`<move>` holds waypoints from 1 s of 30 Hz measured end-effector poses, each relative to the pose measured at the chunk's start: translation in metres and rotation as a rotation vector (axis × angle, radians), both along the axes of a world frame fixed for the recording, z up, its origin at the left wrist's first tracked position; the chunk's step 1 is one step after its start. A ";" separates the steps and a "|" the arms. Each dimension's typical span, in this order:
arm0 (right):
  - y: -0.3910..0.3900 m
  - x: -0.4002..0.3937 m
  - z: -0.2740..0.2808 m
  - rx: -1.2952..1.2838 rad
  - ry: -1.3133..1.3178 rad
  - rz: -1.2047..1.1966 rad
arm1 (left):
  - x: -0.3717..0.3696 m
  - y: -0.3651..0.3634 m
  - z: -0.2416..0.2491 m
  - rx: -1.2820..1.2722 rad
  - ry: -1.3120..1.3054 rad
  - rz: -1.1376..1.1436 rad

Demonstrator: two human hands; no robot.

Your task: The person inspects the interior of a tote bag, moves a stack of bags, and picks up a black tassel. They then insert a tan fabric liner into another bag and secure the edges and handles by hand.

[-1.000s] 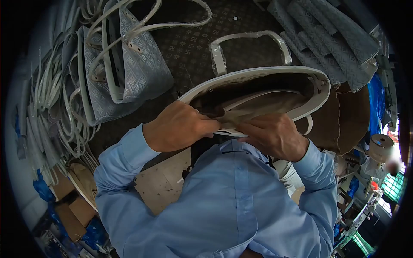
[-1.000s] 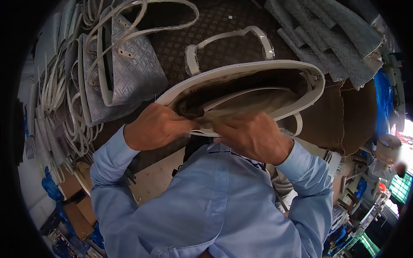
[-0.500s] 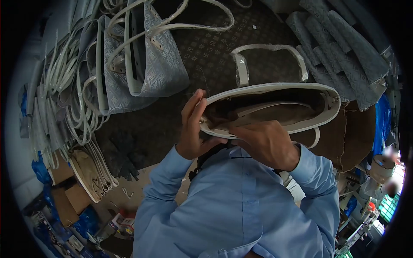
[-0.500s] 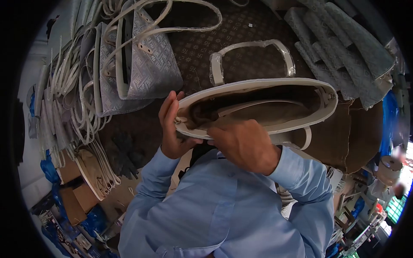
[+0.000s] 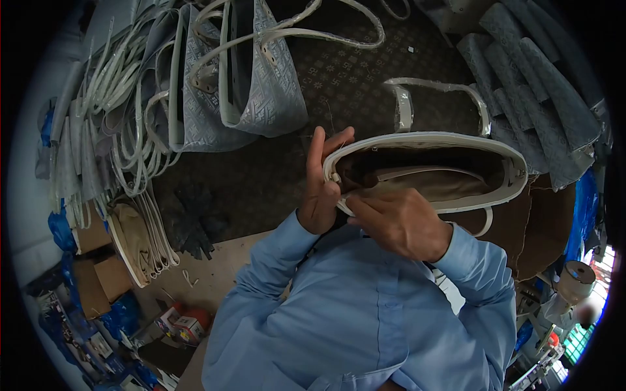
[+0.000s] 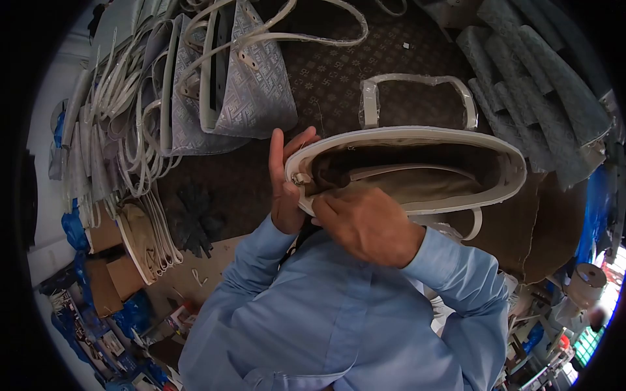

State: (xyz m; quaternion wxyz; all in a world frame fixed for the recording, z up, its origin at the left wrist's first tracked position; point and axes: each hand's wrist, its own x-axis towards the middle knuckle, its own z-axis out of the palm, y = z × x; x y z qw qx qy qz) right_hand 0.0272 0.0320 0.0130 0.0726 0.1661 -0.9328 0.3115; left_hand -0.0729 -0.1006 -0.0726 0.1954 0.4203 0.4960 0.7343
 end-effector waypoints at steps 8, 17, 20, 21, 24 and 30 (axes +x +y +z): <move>-0.003 -0.021 -0.011 0.075 -0.034 0.068 | 0.000 -0.002 0.015 -0.103 -0.298 -0.140; -0.006 -0.027 -0.006 0.184 -0.092 0.037 | -0.004 0.001 0.012 -0.035 -0.371 -0.176; -0.007 -0.026 -0.005 0.282 -0.016 0.250 | -0.008 -0.005 0.016 -0.102 -0.279 -0.284; -0.007 -0.026 -0.003 0.334 -0.006 0.316 | -0.006 -0.004 0.017 -0.097 -0.274 -0.279; -0.003 -0.024 -0.013 0.219 0.074 0.166 | -0.001 -0.006 0.021 -0.073 -0.414 -0.173; -0.005 -0.005 0.007 0.294 0.138 -0.054 | 0.016 -0.036 0.046 -0.407 0.101 0.408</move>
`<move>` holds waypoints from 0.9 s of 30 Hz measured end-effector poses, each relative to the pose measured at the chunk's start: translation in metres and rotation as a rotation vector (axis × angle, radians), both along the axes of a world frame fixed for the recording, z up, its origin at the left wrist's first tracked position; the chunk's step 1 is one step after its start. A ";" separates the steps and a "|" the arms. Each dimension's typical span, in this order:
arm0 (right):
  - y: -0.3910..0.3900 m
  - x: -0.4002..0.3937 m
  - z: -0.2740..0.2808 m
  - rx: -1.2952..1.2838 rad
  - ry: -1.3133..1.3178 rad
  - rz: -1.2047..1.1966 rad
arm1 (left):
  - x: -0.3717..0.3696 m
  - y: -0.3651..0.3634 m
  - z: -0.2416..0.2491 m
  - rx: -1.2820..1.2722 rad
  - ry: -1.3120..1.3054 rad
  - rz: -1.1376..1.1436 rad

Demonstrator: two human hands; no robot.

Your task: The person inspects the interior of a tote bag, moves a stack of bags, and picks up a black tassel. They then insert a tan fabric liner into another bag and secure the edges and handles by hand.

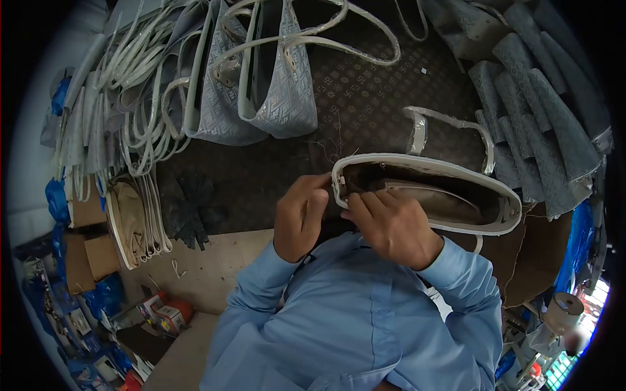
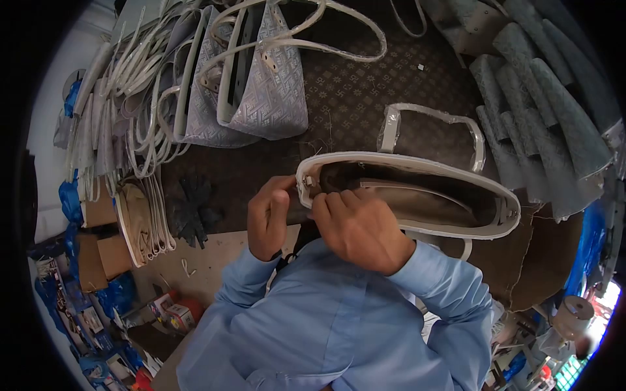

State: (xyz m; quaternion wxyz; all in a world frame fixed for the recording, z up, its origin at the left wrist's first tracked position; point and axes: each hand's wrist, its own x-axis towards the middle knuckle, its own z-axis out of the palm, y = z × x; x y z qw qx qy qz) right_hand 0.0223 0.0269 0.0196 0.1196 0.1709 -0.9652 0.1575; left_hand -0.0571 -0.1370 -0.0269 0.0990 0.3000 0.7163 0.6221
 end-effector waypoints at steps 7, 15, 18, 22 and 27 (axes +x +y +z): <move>0.007 -0.011 -0.016 0.012 0.014 0.133 | -0.003 0.012 0.049 -0.502 0.139 -0.041; 0.007 -0.023 -0.040 -0.024 0.116 0.307 | -0.013 0.005 0.058 -0.694 0.172 -0.249; 0.003 -0.018 -0.042 -0.069 0.062 0.208 | -0.019 0.006 0.049 -0.652 0.169 -0.327; 0.036 0.033 -0.009 -0.073 -0.080 -0.079 | -0.014 0.015 0.047 -0.661 0.166 -0.160; 0.138 0.115 0.000 -0.263 -0.121 -0.209 | -0.004 0.030 0.040 -0.453 -0.032 -0.033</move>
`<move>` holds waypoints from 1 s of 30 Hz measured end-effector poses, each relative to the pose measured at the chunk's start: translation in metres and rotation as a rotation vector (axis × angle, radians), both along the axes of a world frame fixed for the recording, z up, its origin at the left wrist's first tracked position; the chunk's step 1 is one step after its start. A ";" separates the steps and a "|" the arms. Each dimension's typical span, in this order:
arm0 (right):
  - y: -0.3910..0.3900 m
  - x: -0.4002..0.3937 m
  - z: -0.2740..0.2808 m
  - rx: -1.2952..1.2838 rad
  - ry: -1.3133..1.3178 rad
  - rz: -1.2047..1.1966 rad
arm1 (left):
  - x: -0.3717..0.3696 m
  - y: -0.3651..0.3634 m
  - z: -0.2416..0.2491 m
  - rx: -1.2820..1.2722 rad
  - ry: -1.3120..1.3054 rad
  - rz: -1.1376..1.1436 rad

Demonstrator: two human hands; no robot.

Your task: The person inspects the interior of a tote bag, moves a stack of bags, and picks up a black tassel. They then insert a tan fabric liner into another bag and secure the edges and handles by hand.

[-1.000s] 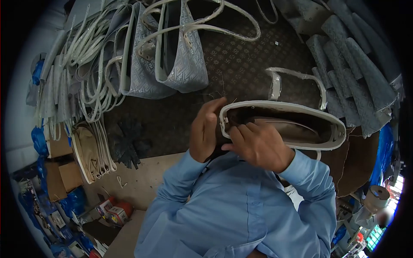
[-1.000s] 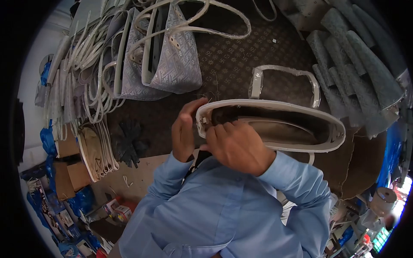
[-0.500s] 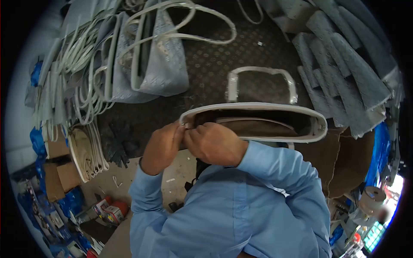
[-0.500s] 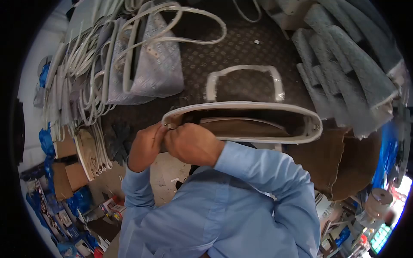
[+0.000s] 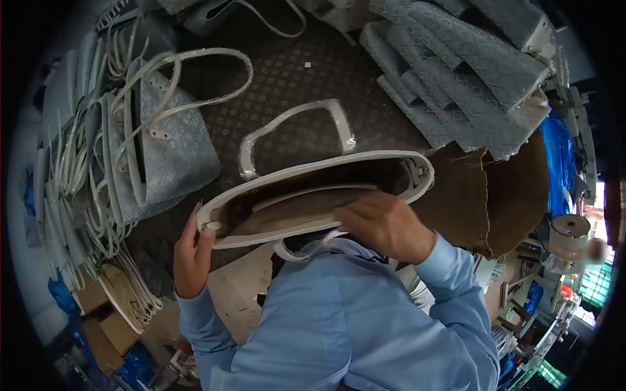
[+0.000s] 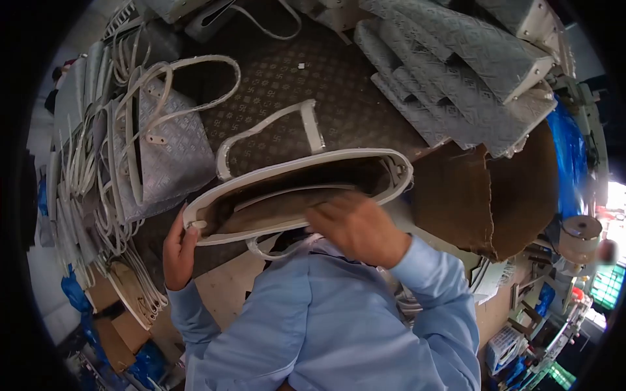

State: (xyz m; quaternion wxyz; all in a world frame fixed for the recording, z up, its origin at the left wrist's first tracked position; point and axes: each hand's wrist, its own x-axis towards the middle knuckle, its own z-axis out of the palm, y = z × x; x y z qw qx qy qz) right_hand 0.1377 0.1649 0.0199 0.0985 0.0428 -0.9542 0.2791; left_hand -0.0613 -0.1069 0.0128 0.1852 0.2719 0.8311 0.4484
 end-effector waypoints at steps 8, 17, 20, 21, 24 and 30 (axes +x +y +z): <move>0.062 0.019 0.006 0.093 0.311 -0.400 | -0.016 0.015 -0.006 0.046 0.013 0.007; 0.119 0.005 -0.004 -0.185 -0.282 -0.195 | -0.045 0.022 0.006 -0.200 0.008 -0.348; 0.117 0.000 -0.007 -0.079 -0.101 -0.093 | -0.045 0.040 0.009 -0.190 0.263 -0.406; 0.114 -0.003 -0.008 -0.087 -0.104 -0.100 | -0.035 0.057 0.018 -0.200 0.543 -0.497; 0.107 -0.005 -0.007 0.096 -0.082 -0.078 | -0.035 0.077 0.004 -0.207 0.825 -0.668; 0.123 -0.017 -0.020 0.084 0.019 0.160 | -0.050 0.075 0.000 -0.113 0.871 -0.850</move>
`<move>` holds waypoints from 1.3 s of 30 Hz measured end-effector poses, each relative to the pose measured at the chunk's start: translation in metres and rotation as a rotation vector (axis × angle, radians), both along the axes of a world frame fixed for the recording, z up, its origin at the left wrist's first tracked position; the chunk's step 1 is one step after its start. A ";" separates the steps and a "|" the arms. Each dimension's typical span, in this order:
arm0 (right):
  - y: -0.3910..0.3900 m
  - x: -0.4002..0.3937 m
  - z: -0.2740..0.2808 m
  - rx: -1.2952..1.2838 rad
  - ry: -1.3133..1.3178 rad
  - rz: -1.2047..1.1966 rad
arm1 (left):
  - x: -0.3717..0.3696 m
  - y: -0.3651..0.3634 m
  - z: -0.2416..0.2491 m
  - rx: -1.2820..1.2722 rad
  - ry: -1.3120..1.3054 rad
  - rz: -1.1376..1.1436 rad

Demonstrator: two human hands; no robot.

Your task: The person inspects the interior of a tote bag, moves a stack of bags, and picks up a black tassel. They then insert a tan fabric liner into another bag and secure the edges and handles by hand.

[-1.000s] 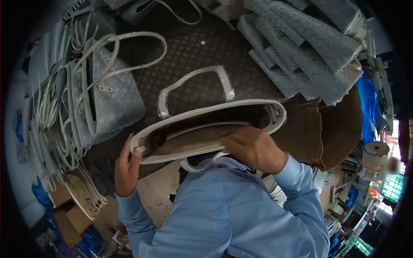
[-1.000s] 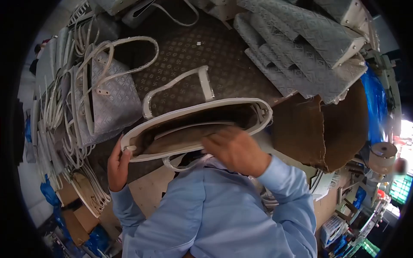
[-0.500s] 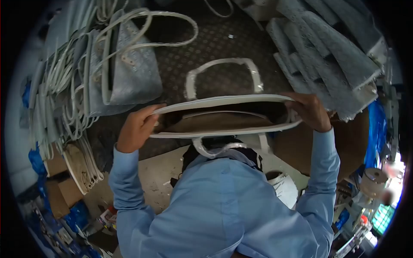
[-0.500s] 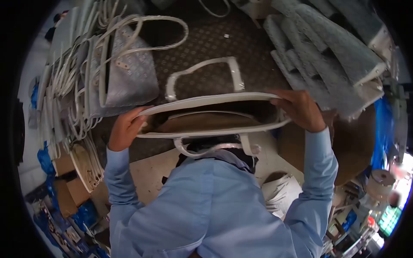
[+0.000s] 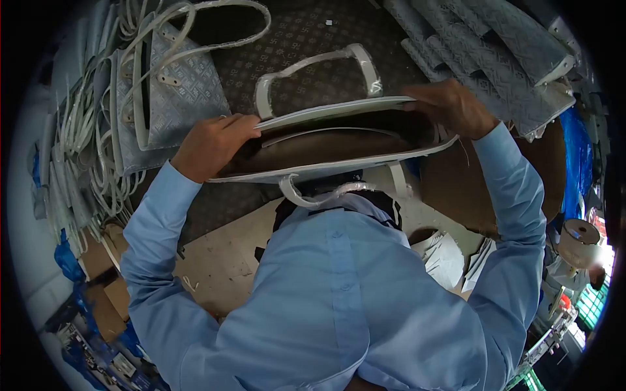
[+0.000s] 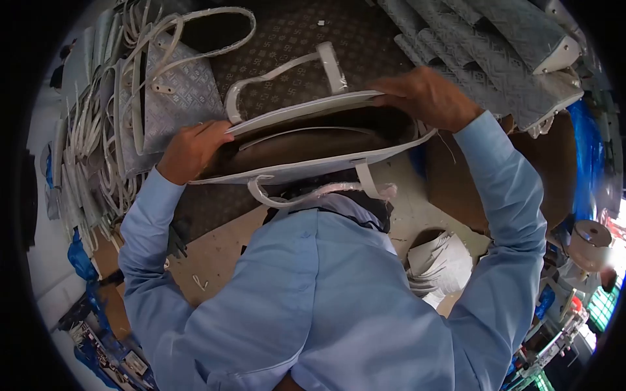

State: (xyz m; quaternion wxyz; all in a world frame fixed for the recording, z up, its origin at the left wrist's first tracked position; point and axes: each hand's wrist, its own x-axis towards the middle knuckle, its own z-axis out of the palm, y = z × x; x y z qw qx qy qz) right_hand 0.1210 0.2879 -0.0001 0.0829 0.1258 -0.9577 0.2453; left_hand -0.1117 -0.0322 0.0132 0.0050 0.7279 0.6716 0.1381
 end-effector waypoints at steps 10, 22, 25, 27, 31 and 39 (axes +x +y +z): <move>0.017 0.028 0.001 -0.135 -0.461 -0.179 | 0.001 -0.052 0.016 -0.518 -0.833 0.459; 0.003 0.020 0.031 -0.798 -0.929 -0.656 | -0.002 -0.075 -0.001 -0.048 -0.734 0.252; 0.006 0.006 0.015 -0.876 -0.795 -0.688 | -0.028 -0.063 0.005 -0.454 -1.007 0.452; 0.015 -0.001 0.013 -0.960 -0.768 -0.584 | -0.039 -0.065 0.005 -0.431 -0.969 0.400; 0.026 -0.003 0.012 -1.133 -0.795 -0.526 | -0.052 -0.054 -0.012 -0.312 -0.869 0.343; 0.003 0.025 -0.006 -0.855 -0.194 -0.322 | 0.008 -0.052 -0.034 0.409 -1.019 0.583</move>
